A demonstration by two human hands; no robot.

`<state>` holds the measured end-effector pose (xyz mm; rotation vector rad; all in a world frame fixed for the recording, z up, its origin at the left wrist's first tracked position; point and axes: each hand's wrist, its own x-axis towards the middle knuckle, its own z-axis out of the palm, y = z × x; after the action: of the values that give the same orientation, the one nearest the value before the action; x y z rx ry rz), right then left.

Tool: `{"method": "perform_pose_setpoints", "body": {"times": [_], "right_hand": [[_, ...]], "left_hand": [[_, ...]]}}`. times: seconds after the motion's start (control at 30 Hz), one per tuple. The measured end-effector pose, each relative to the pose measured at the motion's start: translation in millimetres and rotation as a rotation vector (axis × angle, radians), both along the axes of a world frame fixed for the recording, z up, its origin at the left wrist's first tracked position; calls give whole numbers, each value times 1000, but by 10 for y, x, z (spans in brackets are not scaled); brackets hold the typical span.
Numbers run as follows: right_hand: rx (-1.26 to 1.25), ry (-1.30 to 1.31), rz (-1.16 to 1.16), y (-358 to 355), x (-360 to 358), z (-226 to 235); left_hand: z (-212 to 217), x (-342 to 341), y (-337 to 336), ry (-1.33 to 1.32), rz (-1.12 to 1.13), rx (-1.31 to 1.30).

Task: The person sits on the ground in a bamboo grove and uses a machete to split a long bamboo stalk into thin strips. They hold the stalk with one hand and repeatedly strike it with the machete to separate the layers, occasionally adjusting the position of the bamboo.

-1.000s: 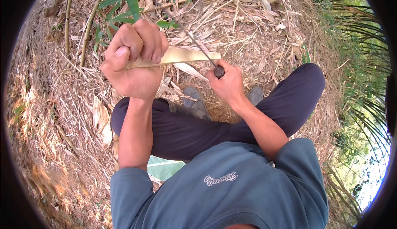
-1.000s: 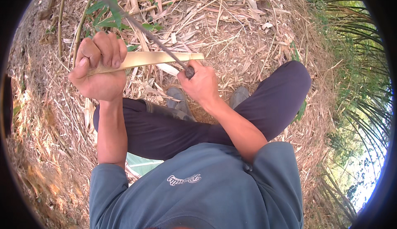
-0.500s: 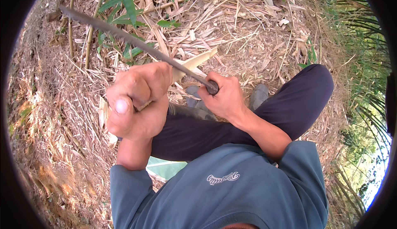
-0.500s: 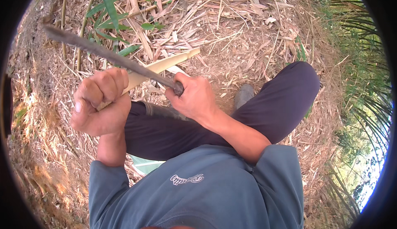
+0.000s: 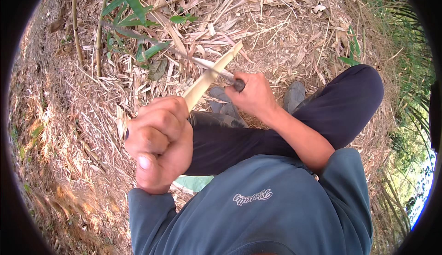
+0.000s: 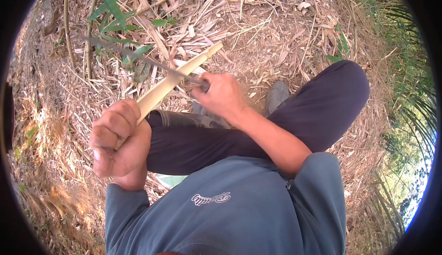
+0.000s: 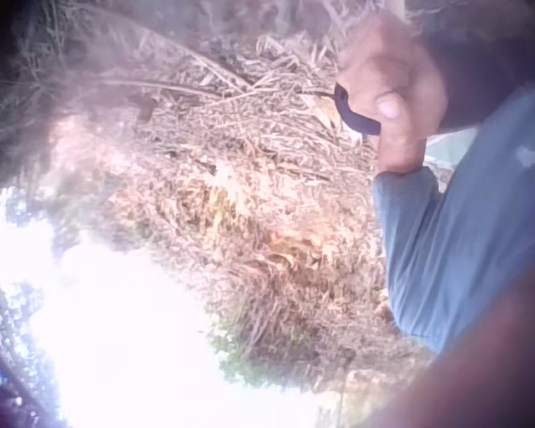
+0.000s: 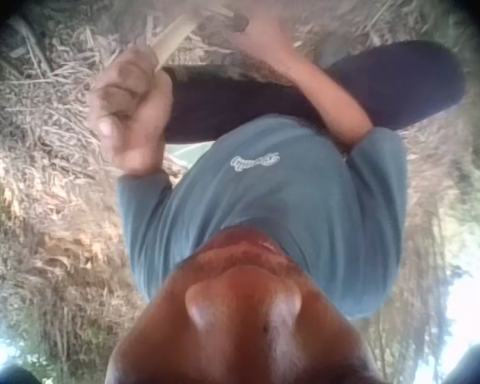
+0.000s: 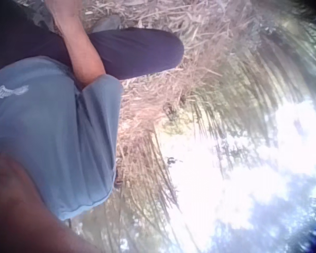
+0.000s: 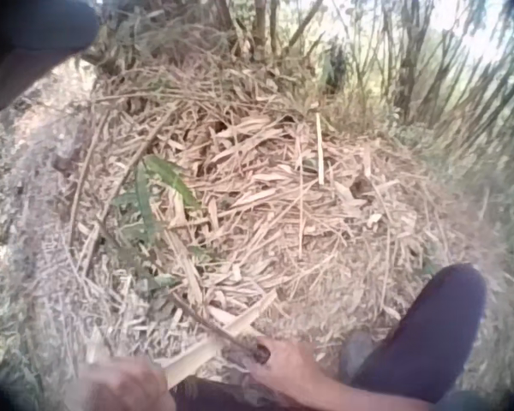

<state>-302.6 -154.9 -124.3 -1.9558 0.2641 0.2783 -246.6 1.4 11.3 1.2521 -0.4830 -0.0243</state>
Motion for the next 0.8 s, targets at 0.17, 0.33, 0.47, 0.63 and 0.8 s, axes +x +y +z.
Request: {"method": "perform_pose_setpoints", "body": {"times": [0.17, 0.33, 0.47, 0.63, 0.8], "right_hand": [[-131, 47, 49, -58, 7, -32], [-96, -50, 58, -30, 73, -146], [-159, 438, 50, -261, 117, -691], [-130, -155, 78, -86, 168, -161], [-280, 401, 6, -238, 191, -955]], "left_hand": [[-54, 113, 162, 58, 33, -18], [11, 75, 53, 54, -32, 59], [-33, 183, 90, 77, -26, 15], [-25, 243, 0, 14, -62, 13], [-197, 357, 72, 85, -57, -70]]}}
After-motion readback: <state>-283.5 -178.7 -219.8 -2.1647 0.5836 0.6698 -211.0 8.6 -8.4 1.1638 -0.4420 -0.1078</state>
